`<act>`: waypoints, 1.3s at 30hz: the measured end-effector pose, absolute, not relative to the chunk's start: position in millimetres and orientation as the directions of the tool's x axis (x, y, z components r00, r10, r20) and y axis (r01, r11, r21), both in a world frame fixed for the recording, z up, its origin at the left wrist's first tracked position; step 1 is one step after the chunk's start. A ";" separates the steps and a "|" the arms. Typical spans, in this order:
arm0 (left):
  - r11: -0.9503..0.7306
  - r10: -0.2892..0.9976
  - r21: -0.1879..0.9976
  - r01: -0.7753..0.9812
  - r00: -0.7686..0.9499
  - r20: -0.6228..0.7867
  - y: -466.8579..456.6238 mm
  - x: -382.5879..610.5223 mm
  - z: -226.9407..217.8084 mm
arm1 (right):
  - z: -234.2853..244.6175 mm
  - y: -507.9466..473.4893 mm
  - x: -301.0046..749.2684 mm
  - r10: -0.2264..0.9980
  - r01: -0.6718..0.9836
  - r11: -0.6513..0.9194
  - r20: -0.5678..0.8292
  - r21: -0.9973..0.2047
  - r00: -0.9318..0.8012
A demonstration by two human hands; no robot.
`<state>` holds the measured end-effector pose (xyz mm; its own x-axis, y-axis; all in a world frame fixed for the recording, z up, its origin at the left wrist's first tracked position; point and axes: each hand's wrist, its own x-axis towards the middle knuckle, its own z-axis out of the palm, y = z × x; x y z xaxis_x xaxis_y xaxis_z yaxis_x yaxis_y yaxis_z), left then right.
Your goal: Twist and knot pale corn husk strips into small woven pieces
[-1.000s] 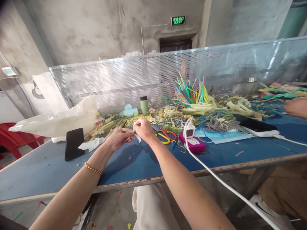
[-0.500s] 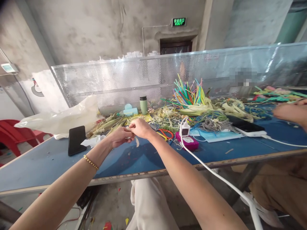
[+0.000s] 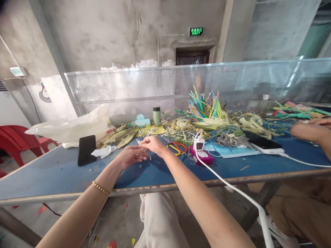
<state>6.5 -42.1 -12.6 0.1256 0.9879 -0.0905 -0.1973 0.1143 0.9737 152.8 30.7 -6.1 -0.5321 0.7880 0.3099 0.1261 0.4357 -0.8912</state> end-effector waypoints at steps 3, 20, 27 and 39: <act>0.069 0.994 0.974 -0.217 0.103 -0.047 -43.9 12.1 -16.8 | -7.9 29.7 153.0 0.825 0.140 0.394 0.282 -0.908 -0.489; 0.016 0.994 0.969 -0.247 0.107 0.011 -43.4 14.0 -25.2 | -16.5 13.8 152.8 0.829 0.255 0.535 0.443 -0.805 -0.342; -0.013 0.992 0.950 -0.311 0.113 0.051 -43.8 13.0 -30.3 | -17.7 8.2 153.8 0.834 0.189 0.512 0.432 -0.838 -0.344; -0.065 0.993 0.971 -0.232 0.079 0.086 -45.3 18.9 -31.8 | -19.0 8.4 154.2 0.856 0.191 0.484 0.418 -0.854 -0.304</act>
